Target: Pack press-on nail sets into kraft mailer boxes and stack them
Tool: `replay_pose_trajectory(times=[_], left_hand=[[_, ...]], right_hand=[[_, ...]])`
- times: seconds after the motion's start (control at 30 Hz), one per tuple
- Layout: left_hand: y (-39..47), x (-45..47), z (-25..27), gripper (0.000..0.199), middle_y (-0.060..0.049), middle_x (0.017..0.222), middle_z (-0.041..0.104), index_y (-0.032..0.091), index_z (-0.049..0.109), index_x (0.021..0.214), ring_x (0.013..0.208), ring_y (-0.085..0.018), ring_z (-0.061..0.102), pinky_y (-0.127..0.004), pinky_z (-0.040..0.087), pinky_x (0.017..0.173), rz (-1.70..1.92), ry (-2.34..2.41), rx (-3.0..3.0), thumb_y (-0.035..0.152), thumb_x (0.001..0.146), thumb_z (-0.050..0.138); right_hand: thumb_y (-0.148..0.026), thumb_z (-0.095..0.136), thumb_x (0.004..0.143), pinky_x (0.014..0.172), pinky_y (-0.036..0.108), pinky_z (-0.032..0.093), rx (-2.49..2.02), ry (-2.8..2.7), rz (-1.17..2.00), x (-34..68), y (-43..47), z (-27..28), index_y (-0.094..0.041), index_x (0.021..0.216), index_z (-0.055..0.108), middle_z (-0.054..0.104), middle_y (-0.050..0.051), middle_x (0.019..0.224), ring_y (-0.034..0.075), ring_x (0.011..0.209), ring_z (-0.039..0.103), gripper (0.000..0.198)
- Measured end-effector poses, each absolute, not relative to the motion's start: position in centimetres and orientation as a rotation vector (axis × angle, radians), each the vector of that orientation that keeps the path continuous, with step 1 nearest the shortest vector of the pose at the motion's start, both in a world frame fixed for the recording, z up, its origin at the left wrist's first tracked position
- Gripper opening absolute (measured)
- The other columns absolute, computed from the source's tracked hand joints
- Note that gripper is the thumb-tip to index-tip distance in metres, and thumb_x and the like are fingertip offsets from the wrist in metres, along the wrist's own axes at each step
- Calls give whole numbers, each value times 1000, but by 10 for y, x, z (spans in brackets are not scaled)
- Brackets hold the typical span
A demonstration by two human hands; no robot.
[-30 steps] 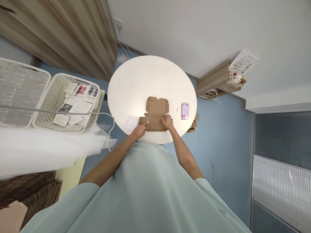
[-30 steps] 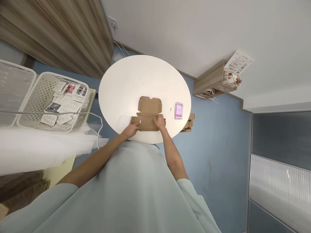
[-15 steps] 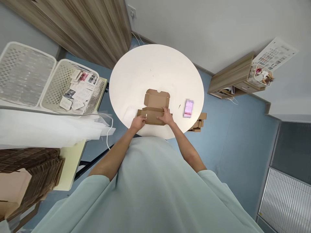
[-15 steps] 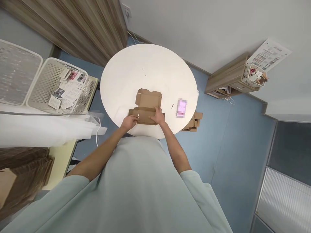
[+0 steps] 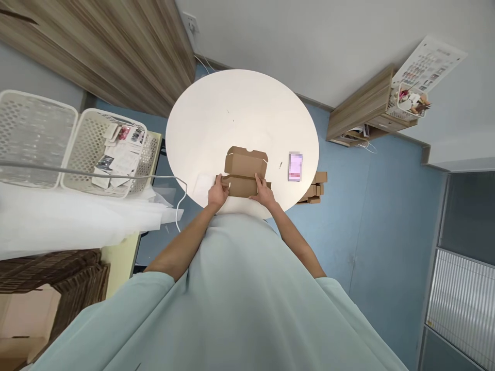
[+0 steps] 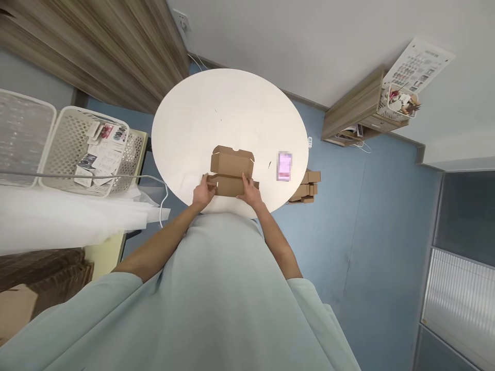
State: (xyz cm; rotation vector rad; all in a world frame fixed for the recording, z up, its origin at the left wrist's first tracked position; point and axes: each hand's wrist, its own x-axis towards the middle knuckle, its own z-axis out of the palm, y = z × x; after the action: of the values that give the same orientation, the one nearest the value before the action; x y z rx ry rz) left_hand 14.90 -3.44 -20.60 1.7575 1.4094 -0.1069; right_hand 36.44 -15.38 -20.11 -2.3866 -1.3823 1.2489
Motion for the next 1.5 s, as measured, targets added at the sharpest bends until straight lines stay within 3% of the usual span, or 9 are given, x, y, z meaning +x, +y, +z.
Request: replay_pose_trajectory(times=[0.1,0.2,0.4,0.6,0.7,0.83,1.03,1.23,1.5], left_hand=[[-28,151,-204,56,-8,128,82,26,65,147,121,-30,75,-40,57,108,-186,1315,1866,16,93,58],[-24,153,-202,44,-10,128,81,25,72,133,120,-32,74,-41,58,104,-242,1255,1984,16,93,57],[-23,145,-193,48,-12,127,78,22,66,142,118,-31,73,-38,57,101,-254,1098,2026,15,98,51],[-25,120,-192,51,-15,146,67,23,56,153,119,-33,73,-44,59,100,-189,1340,2001,29,102,55],[-25,114,-195,46,-20,147,64,19,64,141,119,-38,73,-49,61,98,-306,1515,1919,42,101,62],[-25,114,-198,25,-20,135,69,19,73,115,119,-40,73,-50,60,99,-391,1473,1890,37,101,61],[-26,125,-192,20,-12,114,81,22,71,112,111,-34,75,-45,59,97,-251,1398,1817,36,99,64],[-37,145,-187,38,-12,134,77,21,66,121,118,-32,74,-43,58,103,-202,1274,1790,50,97,71],[-39,152,-195,20,-14,127,76,20,63,119,119,-31,72,-41,56,100,-303,1361,1808,29,101,63]], right_hand=[[-34,93,86,102,46,63,-2402,-1392,1242,363,-153,-198,-38,180,6,41,21,170,34,126,73,128],[-37,92,87,102,47,62,-2427,-1408,1225,362,-153,-194,-36,181,7,39,22,173,36,128,72,126],[-38,87,91,99,46,62,-2452,-1380,1181,360,-159,-192,-37,180,10,38,18,176,35,126,72,118],[-35,88,90,97,43,61,-2467,-1352,1172,357,-166,-191,-38,179,18,42,14,174,36,131,69,113],[-35,88,90,98,44,61,-2470,-1344,1166,356,-166,-190,-38,179,22,44,14,173,35,128,71,111],[-37,89,90,101,46,60,-2476,-1318,1149,355,-167,-192,-36,178,26,45,16,171,35,123,73,108],[-41,85,94,99,45,61,-2505,-1294,1113,350,-172,-199,-34,178,23,45,16,171,36,128,70,105],[-38,85,94,98,45,62,-2522,-1286,1113,345,-174,-201,-33,179,22,44,16,172,35,127,71,106],[-40,87,92,97,44,63,-2507,-1340,1173,345,-175,-197,-34,180,15,40,18,175,34,127,71,114]])
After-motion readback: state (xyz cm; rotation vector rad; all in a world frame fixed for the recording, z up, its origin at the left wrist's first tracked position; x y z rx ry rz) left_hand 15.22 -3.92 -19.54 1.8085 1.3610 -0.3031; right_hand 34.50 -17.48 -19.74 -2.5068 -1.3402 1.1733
